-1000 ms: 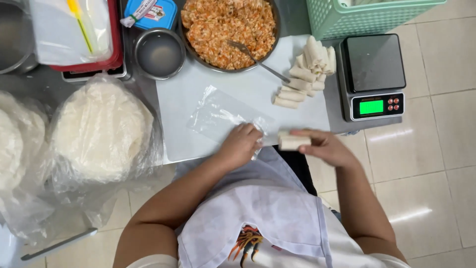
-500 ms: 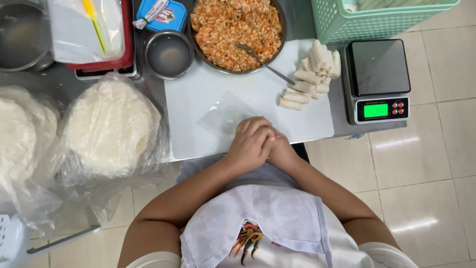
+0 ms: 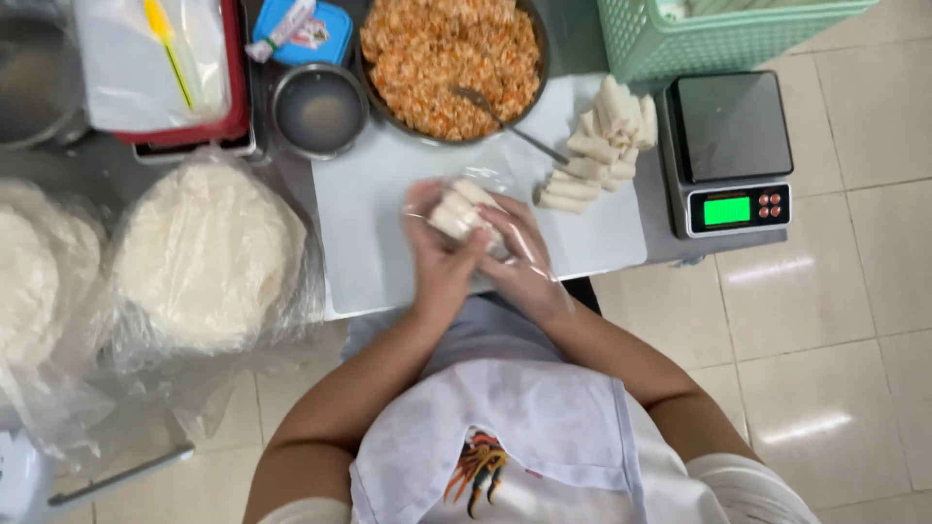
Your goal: The person places small white rolls into a clear plastic bag and then places the bag on a digital scale.
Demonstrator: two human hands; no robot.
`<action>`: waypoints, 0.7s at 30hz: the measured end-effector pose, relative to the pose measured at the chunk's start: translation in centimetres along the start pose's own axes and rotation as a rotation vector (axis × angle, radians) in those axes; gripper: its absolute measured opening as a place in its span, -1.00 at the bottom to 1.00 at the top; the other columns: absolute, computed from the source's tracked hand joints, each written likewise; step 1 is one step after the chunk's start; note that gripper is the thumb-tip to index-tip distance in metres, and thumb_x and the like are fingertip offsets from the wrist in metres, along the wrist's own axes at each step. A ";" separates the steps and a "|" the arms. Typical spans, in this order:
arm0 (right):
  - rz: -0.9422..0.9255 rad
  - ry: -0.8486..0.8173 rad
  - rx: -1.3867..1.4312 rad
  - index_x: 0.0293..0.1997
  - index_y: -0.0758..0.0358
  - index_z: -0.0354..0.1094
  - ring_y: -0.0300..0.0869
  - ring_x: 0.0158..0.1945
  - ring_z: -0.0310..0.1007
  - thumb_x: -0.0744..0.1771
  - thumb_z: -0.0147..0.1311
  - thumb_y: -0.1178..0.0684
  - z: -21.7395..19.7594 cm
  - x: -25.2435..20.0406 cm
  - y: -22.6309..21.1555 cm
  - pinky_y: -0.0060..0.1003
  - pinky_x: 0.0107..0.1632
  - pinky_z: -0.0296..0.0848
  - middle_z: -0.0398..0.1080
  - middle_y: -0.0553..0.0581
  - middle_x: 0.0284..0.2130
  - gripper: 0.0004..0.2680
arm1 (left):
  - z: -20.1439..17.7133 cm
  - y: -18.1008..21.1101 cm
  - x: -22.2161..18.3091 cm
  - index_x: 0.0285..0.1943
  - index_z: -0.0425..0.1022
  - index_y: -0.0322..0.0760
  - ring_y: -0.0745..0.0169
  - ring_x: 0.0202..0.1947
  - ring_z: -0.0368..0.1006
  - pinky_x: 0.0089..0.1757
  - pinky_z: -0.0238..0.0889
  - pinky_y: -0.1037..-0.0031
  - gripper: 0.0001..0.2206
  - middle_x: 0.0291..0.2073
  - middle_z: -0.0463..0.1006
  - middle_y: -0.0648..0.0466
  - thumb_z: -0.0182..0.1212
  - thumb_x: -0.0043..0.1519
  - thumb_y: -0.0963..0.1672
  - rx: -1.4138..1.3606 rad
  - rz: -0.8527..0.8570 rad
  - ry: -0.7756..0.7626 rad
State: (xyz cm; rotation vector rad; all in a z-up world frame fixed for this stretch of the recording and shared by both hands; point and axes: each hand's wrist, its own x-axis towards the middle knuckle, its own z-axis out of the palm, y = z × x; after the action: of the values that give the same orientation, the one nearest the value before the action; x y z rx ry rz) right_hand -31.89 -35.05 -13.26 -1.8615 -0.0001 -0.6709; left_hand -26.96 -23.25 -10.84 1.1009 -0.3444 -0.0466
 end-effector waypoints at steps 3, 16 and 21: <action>-0.055 -0.219 0.046 0.41 0.22 0.22 0.14 0.39 0.24 0.25 0.04 -0.56 0.5 1.0 -0.8 0.02 0.40 0.22 0.21 0.32 0.33 -0.28 | 0.7 -2.2 -1.9 0.39 0.13 -0.36 0.23 0.24 0.27 0.21 0.26 0.31 -0.36 0.24 0.30 0.05 0.44 0.19 -0.21 -0.140 -0.318 0.080; 0.099 -0.631 -0.467 0.50 0.08 0.04 0.19 0.26 0.32 0.33 0.20 -0.16 2.6 0.7 5.9 0.11 0.30 0.11 0.44 0.23 0.14 -0.43 | -7.0 1.2 -2.7 0.46 0.11 -0.49 -0.04 -0.15 0.63 -0.20 0.54 0.28 -0.30 -0.02 0.60 -0.30 0.27 0.29 0.05 0.158 -1.053 -0.630; -0.041 -0.559 -0.511 0.48 0.28 0.08 0.17 0.24 0.35 0.33 0.13 -0.07 3.0 -0.2 6.6 0.04 0.28 0.23 0.44 0.33 0.12 -0.47 | -5.8 0.3 0.2 0.48 0.17 -0.40 -0.39 0.29 0.34 0.29 0.09 -0.01 -0.36 0.22 0.43 -0.41 0.09 0.35 0.10 1.181 -0.033 -0.460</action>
State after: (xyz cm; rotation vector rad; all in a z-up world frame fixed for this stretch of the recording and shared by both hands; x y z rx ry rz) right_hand -28.67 -34.99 -19.81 -2.4974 -0.2510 -0.1578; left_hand -25.07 -18.12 -12.86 2.2745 -0.8158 -0.1361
